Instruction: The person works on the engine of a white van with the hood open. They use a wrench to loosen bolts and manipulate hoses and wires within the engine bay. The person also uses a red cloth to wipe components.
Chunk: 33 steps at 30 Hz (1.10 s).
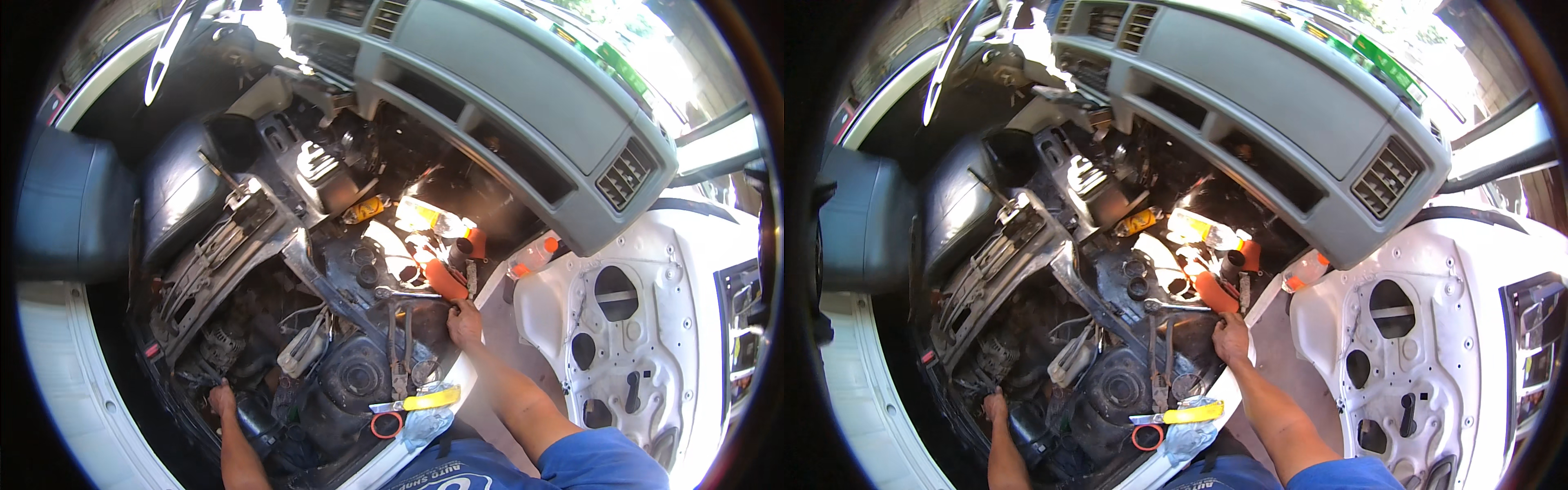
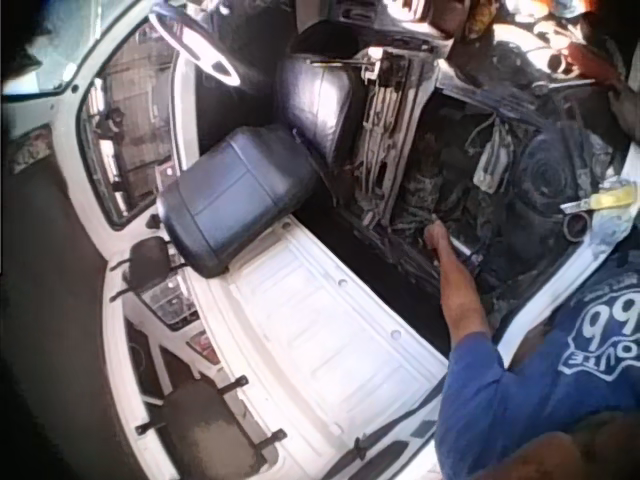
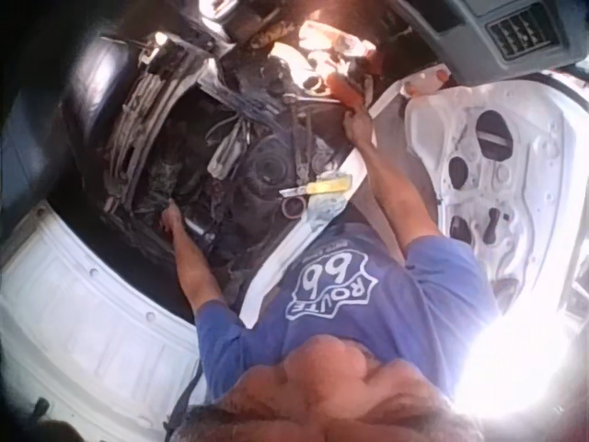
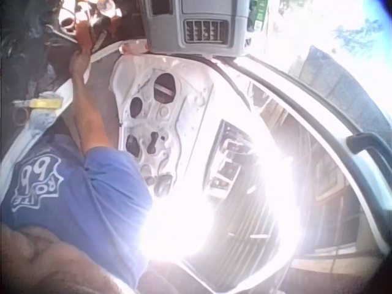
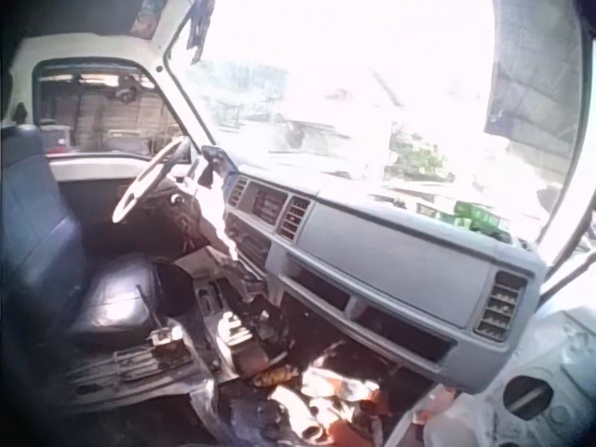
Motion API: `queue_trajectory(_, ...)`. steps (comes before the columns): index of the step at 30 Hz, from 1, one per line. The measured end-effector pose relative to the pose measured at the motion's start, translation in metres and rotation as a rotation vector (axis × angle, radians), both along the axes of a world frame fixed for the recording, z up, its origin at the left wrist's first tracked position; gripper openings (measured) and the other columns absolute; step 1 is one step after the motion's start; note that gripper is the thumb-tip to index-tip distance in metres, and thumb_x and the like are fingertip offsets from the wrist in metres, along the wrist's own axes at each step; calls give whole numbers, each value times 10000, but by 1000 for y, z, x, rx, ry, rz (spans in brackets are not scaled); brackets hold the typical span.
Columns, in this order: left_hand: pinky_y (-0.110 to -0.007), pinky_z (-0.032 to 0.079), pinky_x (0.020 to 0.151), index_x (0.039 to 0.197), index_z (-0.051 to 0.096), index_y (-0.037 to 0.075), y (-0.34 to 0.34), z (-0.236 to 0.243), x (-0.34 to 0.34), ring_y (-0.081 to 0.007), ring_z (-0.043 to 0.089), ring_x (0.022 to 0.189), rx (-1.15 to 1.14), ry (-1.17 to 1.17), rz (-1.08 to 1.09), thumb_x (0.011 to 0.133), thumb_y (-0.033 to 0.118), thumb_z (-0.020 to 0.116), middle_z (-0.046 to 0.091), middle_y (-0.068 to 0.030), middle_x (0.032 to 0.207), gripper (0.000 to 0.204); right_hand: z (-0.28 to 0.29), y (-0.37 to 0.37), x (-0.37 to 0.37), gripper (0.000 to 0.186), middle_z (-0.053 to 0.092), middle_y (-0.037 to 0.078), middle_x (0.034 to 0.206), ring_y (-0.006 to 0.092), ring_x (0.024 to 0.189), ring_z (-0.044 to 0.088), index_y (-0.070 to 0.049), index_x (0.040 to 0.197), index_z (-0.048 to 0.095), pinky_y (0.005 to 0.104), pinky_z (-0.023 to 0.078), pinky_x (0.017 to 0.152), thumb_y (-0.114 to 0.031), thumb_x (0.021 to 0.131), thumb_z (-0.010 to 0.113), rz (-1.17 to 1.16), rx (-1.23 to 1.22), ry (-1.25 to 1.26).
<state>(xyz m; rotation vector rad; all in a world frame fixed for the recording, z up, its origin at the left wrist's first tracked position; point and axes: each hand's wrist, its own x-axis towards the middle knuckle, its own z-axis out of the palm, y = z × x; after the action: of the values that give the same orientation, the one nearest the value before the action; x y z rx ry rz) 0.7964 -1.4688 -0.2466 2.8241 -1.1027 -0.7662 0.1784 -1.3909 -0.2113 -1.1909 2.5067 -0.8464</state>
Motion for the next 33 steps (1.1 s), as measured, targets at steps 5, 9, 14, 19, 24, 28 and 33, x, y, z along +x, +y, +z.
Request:
queue_trajectory(5, -551, 446, 929, 965, 686, -53, 26, -10, 4, -471, 600, 1010, -306, -202, -304, 874, 367, 707, 670, -252, 1009, 431, 12, -1, -2, 234, 648, 189, 1040, 356, 965, 635, -34, 1088, 669, 415, 506, 882, -102, 883, 579, -22, 27, -145)
queue_trajectory(9, -536, 453, 868, 845, 624, -53, 30, -27, -8, -462, 595, 902, -518, -254, -263, 829, 266, 746, 632, -249, 883, 342, 13, -5, -9, 213, 639, 180, 1008, 352, 952, 636, -52, 1086, 670, 412, 510, 867, -98, 894, 589, -12, -20, -87)
queue_trajectory(14, -552, 441, 856, 852, 615, -51, 27, -27, -21, -446, 601, 875, -474, -421, -184, 801, 162, 746, 623, -252, 860, 256, 4, -8, -11, 205, 631, 149, 927, 293, 849, 645, -43, 1095, 671, 385, 511, 795, -91, 907, 607, 19, 35, -123)
queue_trajectory(19, -507, 462, 765, 846, 608, -54, 28, -20, -18, -434, 604, 863, -506, -290, -243, 776, 160, 766, 625, -238, 852, 275, 37, -16, 2, 226, 648, 124, 983, 236, 873, 643, -24, 1142, 668, 349, 511, 832, -114, 941, 617, 35, -119, -282)
queue_trajectory(24, -430, 484, 910, 903, 669, 21, 46, 0, -7, -394, 618, 1041, -568, -89, -247, 712, 95, 787, 666, -219, 1033, 237, 96, -48, 66, 662, 559, 208, 1243, 332, 1161, 572, -25, 1436, 439, 419, 448, 1007, -260, 887, 726, 278, 119, -294)
queue_trajectory(28, -435, 448, 1034, 1038, 676, 16, 77, 24, -22, -395, 577, 1186, -691, 13, -235, 726, 16, 736, 639, -215, 1190, 319, 132, -65, 113, 796, 377, 255, 1459, 430, 1323, 432, -46, 1493, 356, 472, 345, 1135, -247, 835, 756, 679, 342, -24)
queue_trajectory(33, -443, 468, 981, 1071, 662, 2, 125, 57, -66, -379, 607, 1107, -838, 79, -37, 789, 17, 689, 639, -195, 1155, 284, 154, -87, 115, 651, 498, 246, 1375, 416, 1256, 513, -25, 1394, 468, 461, 435, 1056, -199, 834, 750, 941, 590, 56)
